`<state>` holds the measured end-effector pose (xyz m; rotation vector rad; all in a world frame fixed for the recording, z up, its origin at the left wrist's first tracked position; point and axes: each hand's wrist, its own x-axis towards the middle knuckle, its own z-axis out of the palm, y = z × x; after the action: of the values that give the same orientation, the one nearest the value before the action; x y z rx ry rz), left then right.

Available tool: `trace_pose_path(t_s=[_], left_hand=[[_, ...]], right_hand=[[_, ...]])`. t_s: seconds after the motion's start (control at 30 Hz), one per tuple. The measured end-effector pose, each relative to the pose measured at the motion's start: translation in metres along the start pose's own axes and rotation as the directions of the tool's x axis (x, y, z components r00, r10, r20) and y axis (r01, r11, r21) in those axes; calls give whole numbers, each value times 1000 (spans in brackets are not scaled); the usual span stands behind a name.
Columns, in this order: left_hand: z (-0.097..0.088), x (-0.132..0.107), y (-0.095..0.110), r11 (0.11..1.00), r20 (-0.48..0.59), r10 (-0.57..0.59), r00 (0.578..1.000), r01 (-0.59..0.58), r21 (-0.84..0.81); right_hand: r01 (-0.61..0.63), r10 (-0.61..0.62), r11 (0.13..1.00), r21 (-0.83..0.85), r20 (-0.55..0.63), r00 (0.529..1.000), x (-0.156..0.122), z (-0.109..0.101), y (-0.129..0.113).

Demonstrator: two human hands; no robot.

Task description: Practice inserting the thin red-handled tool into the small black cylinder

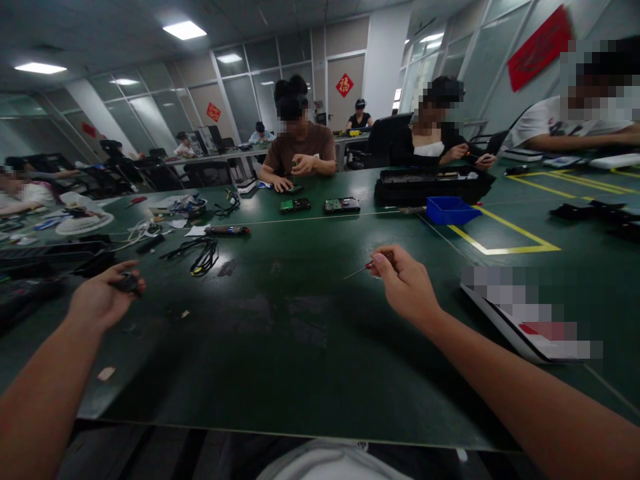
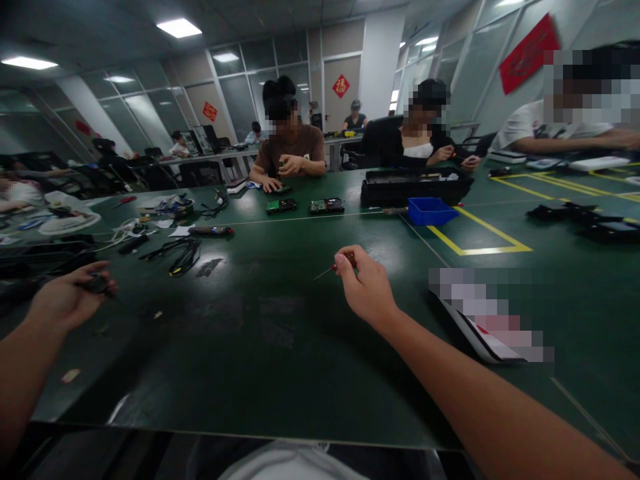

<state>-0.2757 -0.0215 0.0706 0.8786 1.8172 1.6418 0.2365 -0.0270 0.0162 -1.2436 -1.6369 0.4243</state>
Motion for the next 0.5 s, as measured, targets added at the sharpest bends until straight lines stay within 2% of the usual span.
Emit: trace_pose_path(t_s=[0.1, 0.23, 0.37, 0.43, 0.5], left_hand=[[44, -23, 8, 987, 186, -69, 980, 94, -129], [101, -51, 8, 995, 430, -91, 898, 102, -3], [152, -85, 3, 997, 667, -33, 744, -27, 79], [175, -107, 4, 989, 751, 9, 661, -118, 92], [194, -129, 8, 986, 813, 30, 581, -149, 70]], right_hand=[[-22, 23, 1000, -9, 13, 1000, 0, -1, -1], [-24, 25, 999, -35, 27, 999, 0, -1, -2], [-22, 23, 999, -28, 29, 999, 1, -1, -2], [-25, 26, 999, -25, 29, 999, 1, -2, -3], [-20, 20, 999, -29, 21, 1000, 1, -3, -4]])
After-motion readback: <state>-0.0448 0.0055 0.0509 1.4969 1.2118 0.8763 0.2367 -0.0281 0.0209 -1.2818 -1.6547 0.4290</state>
